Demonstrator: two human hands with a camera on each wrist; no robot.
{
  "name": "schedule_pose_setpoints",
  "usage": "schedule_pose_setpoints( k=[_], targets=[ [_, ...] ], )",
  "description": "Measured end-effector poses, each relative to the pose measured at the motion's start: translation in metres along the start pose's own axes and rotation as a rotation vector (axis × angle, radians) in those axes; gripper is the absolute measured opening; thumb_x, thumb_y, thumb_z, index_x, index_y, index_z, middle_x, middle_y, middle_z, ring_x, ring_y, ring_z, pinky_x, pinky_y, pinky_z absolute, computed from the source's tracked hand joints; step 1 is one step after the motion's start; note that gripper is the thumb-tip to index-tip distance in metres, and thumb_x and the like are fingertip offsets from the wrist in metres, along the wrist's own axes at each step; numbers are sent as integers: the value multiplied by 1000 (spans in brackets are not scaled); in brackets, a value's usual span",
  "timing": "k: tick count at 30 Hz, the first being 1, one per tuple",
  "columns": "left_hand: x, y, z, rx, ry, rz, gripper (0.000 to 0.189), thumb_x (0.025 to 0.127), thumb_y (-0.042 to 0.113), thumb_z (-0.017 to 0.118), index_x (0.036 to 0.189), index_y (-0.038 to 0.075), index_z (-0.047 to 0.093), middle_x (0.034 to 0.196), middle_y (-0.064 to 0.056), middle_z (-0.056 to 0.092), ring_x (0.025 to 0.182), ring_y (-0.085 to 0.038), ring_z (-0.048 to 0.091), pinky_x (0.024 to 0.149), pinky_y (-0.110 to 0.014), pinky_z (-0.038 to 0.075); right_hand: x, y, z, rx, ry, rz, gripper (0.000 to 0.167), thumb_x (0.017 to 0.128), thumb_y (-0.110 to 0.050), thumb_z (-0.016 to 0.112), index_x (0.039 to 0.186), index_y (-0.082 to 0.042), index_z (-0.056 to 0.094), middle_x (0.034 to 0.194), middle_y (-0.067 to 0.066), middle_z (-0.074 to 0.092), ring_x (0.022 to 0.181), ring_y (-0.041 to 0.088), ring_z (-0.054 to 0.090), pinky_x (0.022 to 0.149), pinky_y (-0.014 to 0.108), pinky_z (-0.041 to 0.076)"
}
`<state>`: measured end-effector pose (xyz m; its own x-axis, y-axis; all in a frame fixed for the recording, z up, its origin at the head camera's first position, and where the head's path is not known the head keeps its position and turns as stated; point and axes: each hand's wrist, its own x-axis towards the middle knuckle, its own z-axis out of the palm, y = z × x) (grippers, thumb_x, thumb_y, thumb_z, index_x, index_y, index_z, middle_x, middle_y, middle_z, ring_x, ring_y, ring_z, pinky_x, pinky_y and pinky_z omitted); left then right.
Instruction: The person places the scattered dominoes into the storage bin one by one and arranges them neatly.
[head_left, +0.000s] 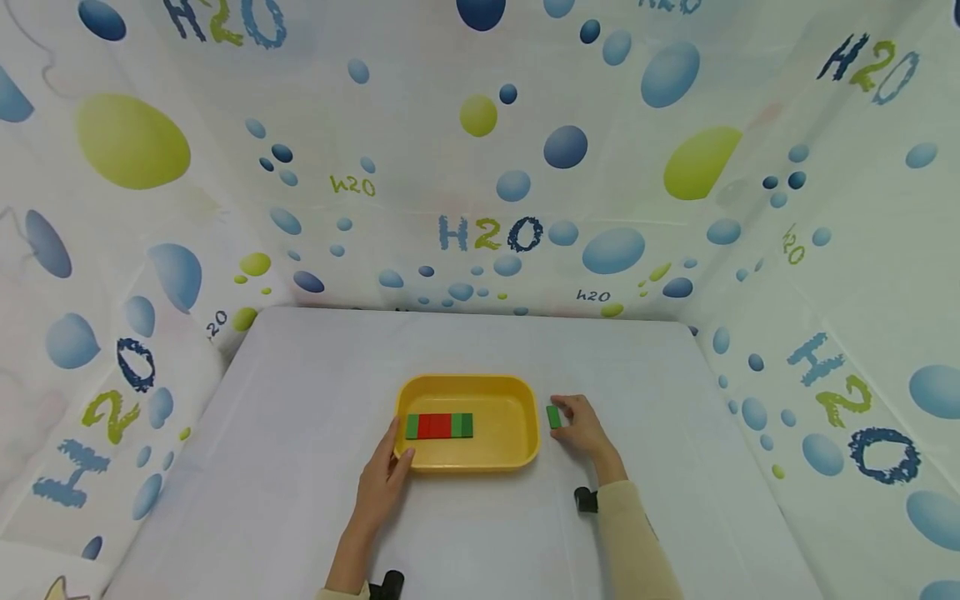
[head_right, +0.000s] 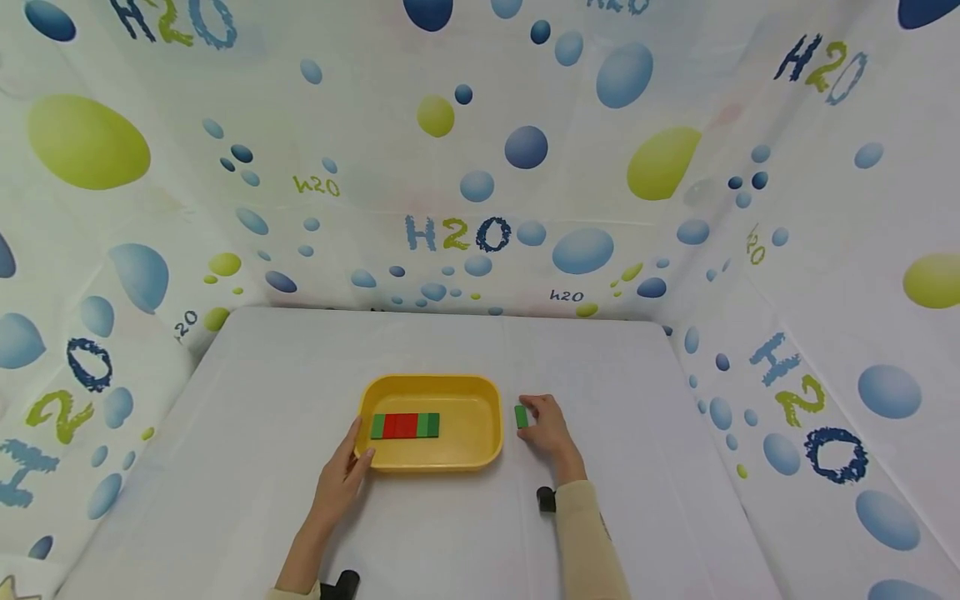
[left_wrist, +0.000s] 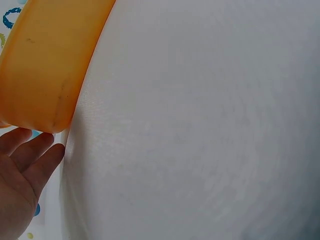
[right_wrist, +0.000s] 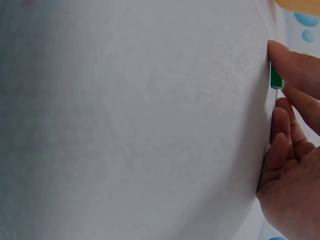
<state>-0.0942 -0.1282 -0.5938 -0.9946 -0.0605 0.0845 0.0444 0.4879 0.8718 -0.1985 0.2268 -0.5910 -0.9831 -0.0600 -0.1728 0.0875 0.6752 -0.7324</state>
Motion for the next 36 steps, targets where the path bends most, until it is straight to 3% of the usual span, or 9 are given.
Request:
schedule_pose_setpoints(
  k=[12,20,29,36],
  targets=[
    [0,-1,0,4,-8,-7,62,102,30,51,156,12,26,157,-17,33,142,-36,37,107,-49,42,2,1,3,-29,19,-14,60,78,2,77,134,-11,59,120,16,51,105,29,50,100,46,46],
    [1,-3,0,7,-21,-12,63,102,30,51,156,12,25,158,-17,32,142,-36,36,108,-49,41,0,0,3,-27,20,-27,48,79,2,76,125,-7,65,119,17,51,106,30,51,100,49,45],
    [1,-3,-1,-4,-20,-15,64,101,30,53,156,13,24,158,-16,32,143,-35,36,108,-48,41,-2,-2,4,-5,29,-14,45,79,2,76,122,-6,65,119,18,51,111,32,51,104,51,44],
    [2,-3,0,17,-9,10,62,102,29,52,156,11,26,157,-18,34,141,-37,38,106,-50,42,-3,4,2,49,34,-49,44,80,1,76,122,-3,65,118,17,53,112,32,54,103,50,45]
  ],
)
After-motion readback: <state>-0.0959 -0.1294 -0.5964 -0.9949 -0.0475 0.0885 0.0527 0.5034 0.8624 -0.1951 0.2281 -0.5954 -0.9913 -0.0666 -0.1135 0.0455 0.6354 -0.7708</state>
